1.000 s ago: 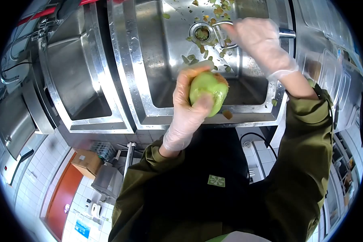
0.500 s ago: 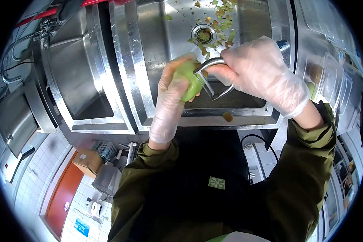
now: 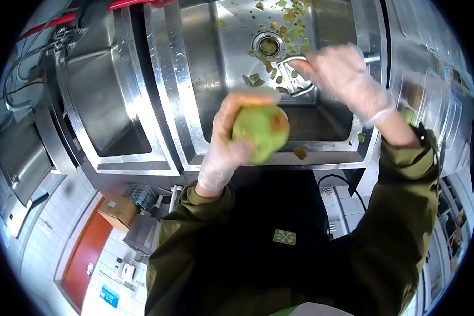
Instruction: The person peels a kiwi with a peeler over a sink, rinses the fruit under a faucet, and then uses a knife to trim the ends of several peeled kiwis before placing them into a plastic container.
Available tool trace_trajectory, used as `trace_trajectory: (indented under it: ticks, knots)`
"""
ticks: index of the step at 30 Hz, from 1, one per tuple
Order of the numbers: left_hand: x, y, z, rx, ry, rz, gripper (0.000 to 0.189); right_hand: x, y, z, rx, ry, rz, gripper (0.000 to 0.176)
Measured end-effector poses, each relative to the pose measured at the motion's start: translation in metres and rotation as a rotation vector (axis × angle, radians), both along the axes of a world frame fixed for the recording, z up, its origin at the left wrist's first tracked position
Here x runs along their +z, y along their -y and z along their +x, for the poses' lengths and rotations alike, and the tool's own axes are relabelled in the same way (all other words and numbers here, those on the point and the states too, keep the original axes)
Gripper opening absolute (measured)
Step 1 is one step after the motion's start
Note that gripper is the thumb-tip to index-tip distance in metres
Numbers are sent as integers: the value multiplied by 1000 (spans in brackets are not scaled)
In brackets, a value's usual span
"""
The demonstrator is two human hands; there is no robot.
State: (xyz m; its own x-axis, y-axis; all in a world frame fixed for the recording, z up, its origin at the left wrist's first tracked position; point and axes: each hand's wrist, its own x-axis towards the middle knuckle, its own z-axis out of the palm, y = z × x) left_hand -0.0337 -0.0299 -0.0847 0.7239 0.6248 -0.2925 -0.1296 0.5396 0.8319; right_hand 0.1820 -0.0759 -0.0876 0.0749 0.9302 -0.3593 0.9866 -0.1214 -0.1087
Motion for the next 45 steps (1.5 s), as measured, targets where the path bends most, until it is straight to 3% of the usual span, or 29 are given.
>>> trace_trajectory:
  ticks: [2,3,6,8,11,16,19,21,25,28,31,35,38,45]
  knots:
    - [4,-12,1,-72,-2,-206,74,6,3,-1,-104,-119,-16,52]
    - [6,-16,0,-108,-49,-174,68,13,6,0,-163,-169,-20,53]
    - [12,-23,-6,-103,-22,-235,68,23,27,-7,-613,-937,-82,49]
    - [13,-22,-5,-62,53,-293,58,41,37,-32,-821,-1476,-78,41]
    - [28,-6,9,127,-35,-428,49,46,42,-69,-788,-1598,64,32]
    - [56,2,22,41,-70,-139,45,71,40,-79,-1036,-1607,176,30]
    - [68,2,23,-10,-159,107,39,79,34,-72,-935,-1288,179,33]
    - [74,-2,24,-89,-253,231,38,95,33,-72,-972,-1265,155,37]
    - [87,-10,22,-131,-154,3,40,97,36,-64,-927,-1381,78,50]
    - [79,-10,22,-42,-9,-169,44,109,42,-68,-734,-988,349,51]
    - [71,-3,27,78,13,-234,47,122,48,-59,-297,-210,427,47]
    - [80,8,34,156,-4,-239,47,133,50,-59,-142,-38,554,47]
    - [85,15,38,218,-39,-177,46,144,47,-61,-140,-21,552,39]
    - [93,29,41,297,-100,-40,41,144,51,-60,-133,42,600,41]
